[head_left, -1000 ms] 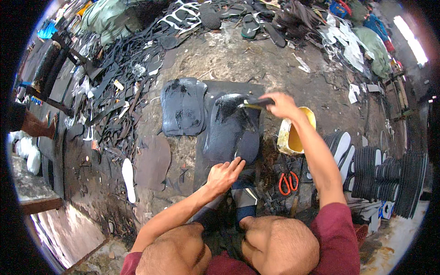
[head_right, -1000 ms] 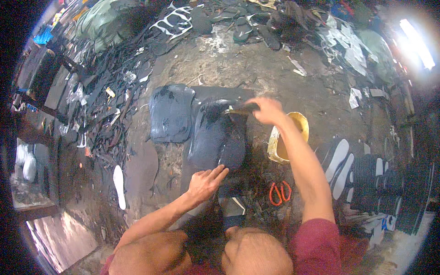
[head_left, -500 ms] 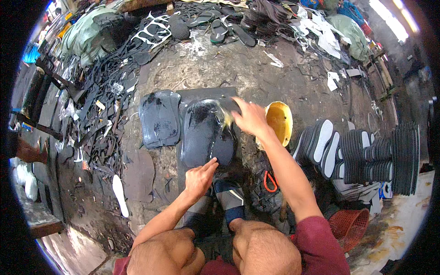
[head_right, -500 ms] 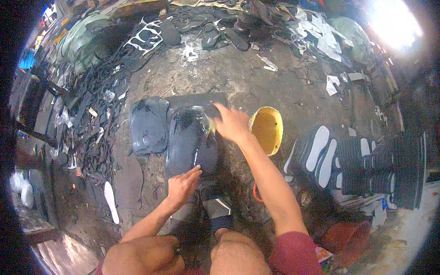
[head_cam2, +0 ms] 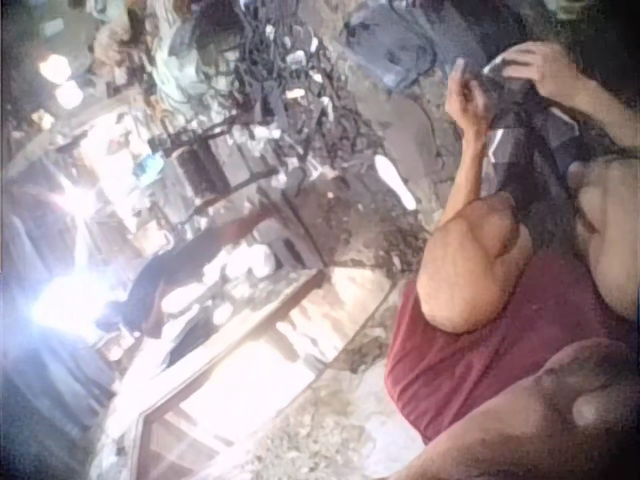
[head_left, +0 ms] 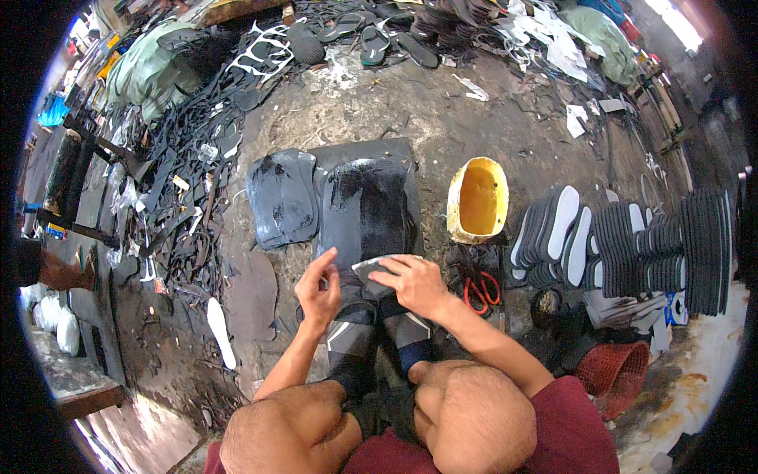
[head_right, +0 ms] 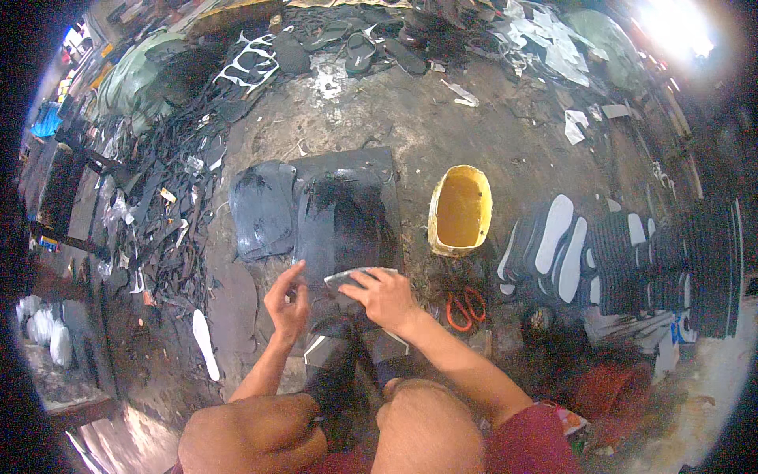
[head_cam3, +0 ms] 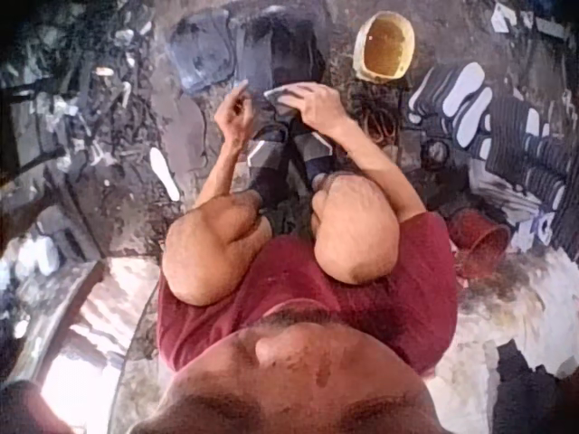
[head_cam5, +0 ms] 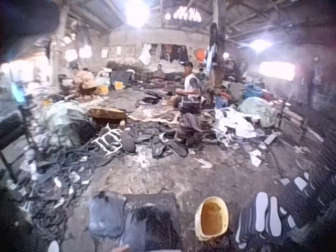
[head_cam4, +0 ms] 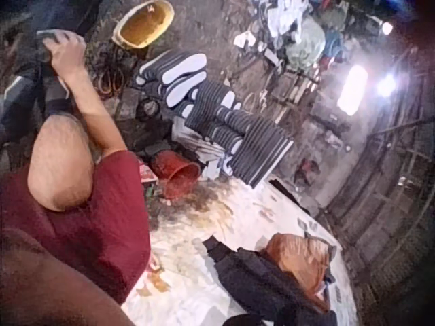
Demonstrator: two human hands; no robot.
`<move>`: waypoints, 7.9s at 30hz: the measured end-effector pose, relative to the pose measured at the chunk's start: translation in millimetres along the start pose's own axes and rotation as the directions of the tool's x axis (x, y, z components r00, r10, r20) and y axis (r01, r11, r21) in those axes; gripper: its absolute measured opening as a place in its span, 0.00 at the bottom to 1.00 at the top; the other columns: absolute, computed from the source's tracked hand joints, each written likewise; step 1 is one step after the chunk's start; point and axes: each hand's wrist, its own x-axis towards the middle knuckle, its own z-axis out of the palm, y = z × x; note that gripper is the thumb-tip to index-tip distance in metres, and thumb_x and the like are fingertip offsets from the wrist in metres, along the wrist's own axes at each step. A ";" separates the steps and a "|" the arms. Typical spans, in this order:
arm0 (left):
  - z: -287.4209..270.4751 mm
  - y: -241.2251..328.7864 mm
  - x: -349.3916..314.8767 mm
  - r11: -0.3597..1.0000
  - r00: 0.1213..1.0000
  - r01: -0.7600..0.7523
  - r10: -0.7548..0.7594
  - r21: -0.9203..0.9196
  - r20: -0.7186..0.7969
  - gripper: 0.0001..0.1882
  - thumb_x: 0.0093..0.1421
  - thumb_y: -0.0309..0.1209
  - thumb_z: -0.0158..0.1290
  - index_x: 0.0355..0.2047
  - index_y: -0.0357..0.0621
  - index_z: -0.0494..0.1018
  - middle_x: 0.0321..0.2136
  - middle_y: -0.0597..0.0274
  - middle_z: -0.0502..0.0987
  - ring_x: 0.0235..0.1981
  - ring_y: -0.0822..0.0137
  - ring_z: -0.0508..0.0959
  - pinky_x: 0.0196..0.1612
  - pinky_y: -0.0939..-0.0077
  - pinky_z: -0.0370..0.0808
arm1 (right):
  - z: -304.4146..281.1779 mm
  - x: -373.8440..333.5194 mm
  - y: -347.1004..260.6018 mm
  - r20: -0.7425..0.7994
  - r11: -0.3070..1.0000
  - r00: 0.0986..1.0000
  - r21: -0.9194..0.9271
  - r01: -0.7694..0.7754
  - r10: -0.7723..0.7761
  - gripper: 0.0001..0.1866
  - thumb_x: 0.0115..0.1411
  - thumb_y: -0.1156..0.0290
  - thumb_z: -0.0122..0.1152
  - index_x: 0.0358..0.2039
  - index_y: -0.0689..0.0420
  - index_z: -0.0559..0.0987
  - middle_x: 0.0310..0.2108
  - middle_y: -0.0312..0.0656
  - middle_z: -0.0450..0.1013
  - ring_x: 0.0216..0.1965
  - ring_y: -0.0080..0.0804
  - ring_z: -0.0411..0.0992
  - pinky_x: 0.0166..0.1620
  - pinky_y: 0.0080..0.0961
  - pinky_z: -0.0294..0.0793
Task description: The person sits on the floor and repeatedly applies a yellowish liquid from a small container onto black rubber pieces using a brush. They spread the liquid evenly across the surface of each piece and then set it aside.
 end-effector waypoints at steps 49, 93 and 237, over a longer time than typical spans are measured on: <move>-16.9 -70.1 38.2 0.959 1.000 0.028 -0.030 0.282 0.004 0.25 0.49 0.29 0.66 0.51 0.52 0.80 0.61 0.56 0.75 0.60 0.50 0.71 0.66 0.50 0.62 | -60.0 139.0 79.4 -0.189 0.656 0.775 0.670 -0.347 0.603 0.31 0.59 0.70 0.67 0.61 0.68 0.70 0.55 0.57 0.76 0.58 0.46 0.74 0.61 0.35 0.70; 69.3 1.8 -11.9 0.716 0.645 -0.650 0.342 0.256 0.683 0.25 0.60 0.28 0.50 0.58 0.36 0.74 0.64 0.51 0.72 0.69 0.56 0.69 0.41 0.72 0.85 | -8.5 216.4 103.6 0.314 0.959 0.925 0.246 0.137 -0.213 0.30 0.45 0.80 0.57 0.47 0.35 0.87 0.48 0.35 0.83 0.52 0.38 0.80 0.55 0.36 0.79; 49.5 -1.1 -22.9 0.880 0.788 -0.394 0.174 0.266 0.591 0.25 0.57 0.25 0.52 0.56 0.43 0.74 0.60 0.53 0.76 0.29 0.57 0.86 0.29 0.61 0.82 | 10.8 250.8 133.5 0.433 0.993 0.898 0.054 -0.104 0.071 0.25 0.42 0.79 0.60 0.40 0.38 0.88 0.47 0.40 0.83 0.56 0.38 0.77 0.66 0.40 0.69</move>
